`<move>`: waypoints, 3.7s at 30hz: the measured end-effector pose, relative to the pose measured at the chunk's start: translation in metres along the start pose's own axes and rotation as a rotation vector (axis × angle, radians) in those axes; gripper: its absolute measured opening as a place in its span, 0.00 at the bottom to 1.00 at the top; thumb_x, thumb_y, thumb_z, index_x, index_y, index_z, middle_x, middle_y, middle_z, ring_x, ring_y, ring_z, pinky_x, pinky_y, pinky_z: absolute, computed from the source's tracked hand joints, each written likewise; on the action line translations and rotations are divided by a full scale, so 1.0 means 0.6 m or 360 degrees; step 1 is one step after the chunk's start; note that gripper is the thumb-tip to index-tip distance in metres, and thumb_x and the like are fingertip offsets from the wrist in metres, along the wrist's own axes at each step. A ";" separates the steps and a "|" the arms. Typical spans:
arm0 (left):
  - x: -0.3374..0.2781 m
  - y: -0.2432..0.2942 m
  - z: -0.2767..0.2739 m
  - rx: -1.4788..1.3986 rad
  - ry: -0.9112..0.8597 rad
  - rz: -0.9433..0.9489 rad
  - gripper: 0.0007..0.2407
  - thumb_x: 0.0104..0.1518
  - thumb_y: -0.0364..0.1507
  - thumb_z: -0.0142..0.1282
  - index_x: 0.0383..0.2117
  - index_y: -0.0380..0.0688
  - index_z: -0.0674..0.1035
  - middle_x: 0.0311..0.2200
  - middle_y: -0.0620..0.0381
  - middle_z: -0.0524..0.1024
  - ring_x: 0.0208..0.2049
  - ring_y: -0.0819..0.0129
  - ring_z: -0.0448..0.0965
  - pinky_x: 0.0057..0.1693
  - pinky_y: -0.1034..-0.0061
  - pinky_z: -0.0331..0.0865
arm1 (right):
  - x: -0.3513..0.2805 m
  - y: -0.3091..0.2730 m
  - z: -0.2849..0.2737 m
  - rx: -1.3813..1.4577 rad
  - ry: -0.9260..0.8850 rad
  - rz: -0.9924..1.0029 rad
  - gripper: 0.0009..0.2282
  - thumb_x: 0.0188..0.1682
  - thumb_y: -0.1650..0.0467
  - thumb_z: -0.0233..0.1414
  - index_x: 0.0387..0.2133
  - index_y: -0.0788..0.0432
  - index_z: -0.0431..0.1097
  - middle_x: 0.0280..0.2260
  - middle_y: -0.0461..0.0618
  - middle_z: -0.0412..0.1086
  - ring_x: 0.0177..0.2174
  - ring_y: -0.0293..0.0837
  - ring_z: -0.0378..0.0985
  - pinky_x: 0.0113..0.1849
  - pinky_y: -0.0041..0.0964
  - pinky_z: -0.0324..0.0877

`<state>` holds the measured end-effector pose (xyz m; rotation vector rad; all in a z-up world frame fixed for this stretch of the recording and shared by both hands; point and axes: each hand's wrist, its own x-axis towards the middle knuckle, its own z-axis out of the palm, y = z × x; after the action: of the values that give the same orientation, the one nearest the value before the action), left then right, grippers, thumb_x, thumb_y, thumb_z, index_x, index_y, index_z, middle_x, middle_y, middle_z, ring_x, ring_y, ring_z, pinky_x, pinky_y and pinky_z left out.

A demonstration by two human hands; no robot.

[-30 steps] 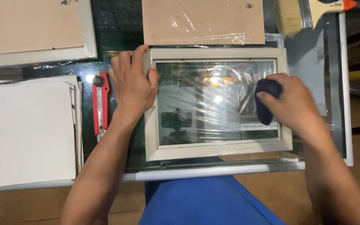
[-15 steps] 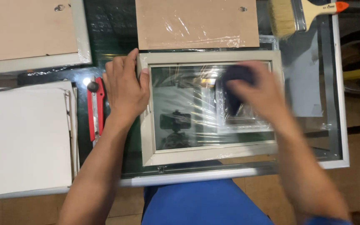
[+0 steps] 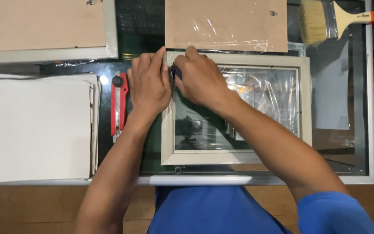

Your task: Clean a picture frame and its glass component using a brush and cloth to prepare for assembly.

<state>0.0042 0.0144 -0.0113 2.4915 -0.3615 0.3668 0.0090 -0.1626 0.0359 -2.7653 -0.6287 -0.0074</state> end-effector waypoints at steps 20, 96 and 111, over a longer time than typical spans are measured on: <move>0.001 0.010 -0.003 0.0002 0.0018 0.0003 0.19 0.62 0.36 0.54 0.58 0.47 0.73 0.43 0.54 0.68 0.49 0.50 0.67 0.48 0.58 0.60 | -0.070 -0.042 -0.021 0.0186 0.0024 0.0223 0.28 0.45 0.61 0.60 0.59 0.56 0.65 0.50 0.63 0.60 0.50 0.70 0.67 0.48 0.59 0.68; 0.002 0.039 -0.024 0.0033 0.0102 0.0053 0.17 0.62 0.26 0.52 0.58 0.41 0.74 0.42 0.47 0.70 0.42 0.52 0.67 0.46 0.60 0.58 | -0.102 -0.083 -0.007 0.0089 0.0187 0.0401 0.18 0.42 0.70 0.59 0.44 0.63 0.66 0.40 0.64 0.63 0.31 0.64 0.74 0.31 0.57 0.73; 0.002 0.042 -0.023 0.0046 0.0093 0.0040 0.17 0.63 0.28 0.54 0.58 0.41 0.73 0.44 0.48 0.69 0.42 0.53 0.65 0.47 0.61 0.57 | -0.219 -0.026 -0.093 0.0231 -0.0217 0.1071 0.16 0.45 0.73 0.53 0.48 0.62 0.69 0.43 0.62 0.67 0.40 0.58 0.73 0.40 0.54 0.71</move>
<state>-0.0057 0.0024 0.0127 2.5004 -0.3666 0.4567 -0.1127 -0.2211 0.0845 -2.7054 0.2838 0.3569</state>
